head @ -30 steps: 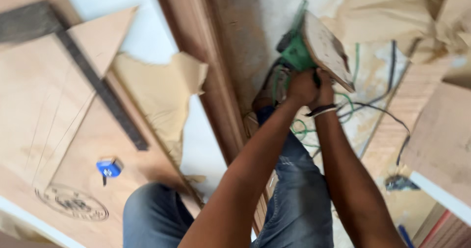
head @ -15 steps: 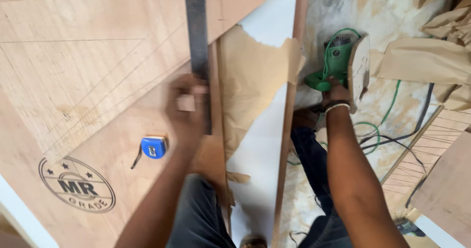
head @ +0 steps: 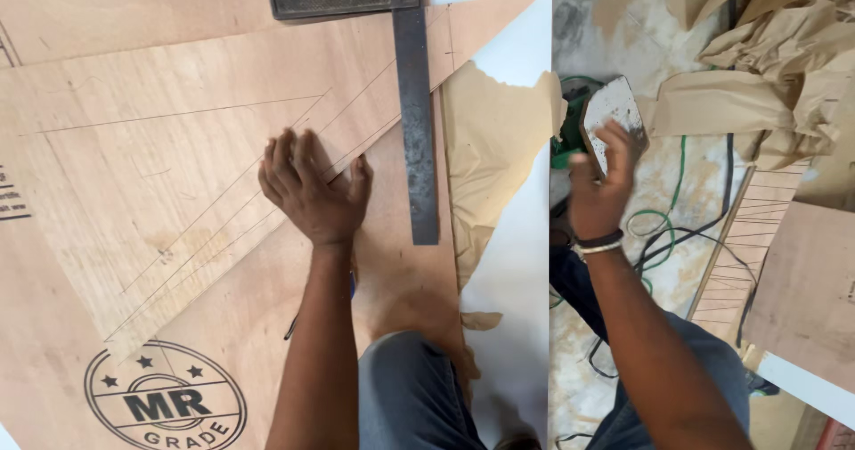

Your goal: The person measures and marks a piece of wood using a square and a pencil, then uses a circular saw to cut along the marked line on a sheet of plywood.

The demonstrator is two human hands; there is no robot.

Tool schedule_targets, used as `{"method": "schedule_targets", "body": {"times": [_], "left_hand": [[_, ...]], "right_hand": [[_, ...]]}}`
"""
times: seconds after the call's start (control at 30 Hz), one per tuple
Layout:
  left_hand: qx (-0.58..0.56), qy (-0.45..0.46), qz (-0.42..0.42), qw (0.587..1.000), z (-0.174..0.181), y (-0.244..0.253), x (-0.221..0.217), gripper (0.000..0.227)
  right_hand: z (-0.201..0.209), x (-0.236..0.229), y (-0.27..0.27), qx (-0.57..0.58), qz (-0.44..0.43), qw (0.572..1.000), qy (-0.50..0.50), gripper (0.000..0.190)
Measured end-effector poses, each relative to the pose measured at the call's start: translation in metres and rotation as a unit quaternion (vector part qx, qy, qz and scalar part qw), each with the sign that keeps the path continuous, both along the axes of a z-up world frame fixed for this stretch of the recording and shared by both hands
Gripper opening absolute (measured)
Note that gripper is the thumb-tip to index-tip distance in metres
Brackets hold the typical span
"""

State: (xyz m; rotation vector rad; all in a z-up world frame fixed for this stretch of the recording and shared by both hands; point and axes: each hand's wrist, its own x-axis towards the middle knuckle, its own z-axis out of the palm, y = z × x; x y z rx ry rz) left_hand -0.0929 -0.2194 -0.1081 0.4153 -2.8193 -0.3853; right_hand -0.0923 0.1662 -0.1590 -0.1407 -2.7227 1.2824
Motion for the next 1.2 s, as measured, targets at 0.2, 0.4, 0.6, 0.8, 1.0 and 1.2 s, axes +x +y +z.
{"method": "schedule_targets", "body": {"times": [0.2, 0.4, 0.6, 0.8, 1.0, 1.2], "left_hand": [[0.015, 0.002, 0.002, 1.000, 0.002, -0.001, 0.000, 0.068], [-0.007, 0.002, 0.000, 1.000, -0.003, -0.001, 0.000, 0.067], [-0.016, -0.025, 0.002, 1.000, -0.002, -0.001, -0.002, 0.067], [-0.012, -0.046, -0.001, 0.999, -0.008, -0.005, -0.001, 0.067], [-0.011, -0.036, -0.027, 0.999, -0.004, -0.007, -0.002, 0.066], [-0.001, -0.059, -0.015, 0.998, 0.002, -0.004, -0.003, 0.069]], "right_hand": [[0.046, -0.096, -0.136, 0.257, 0.194, 0.947, 0.012, 0.086], [0.003, -0.067, -0.142, 0.188, 0.255, 0.949, -0.008, 0.026], [-0.023, 0.033, -0.071, 0.192, 0.430, 0.845, -0.254, 0.008], [-0.026, 0.136, -0.005, 0.153, 0.477, 0.682, -0.532, 0.017], [-0.019, 0.172, 0.005, 0.133, 0.468, 0.612, -0.624, 0.026], [0.032, 0.093, -0.070, 0.132, 0.497, 0.664, -0.543, 0.035]]}}
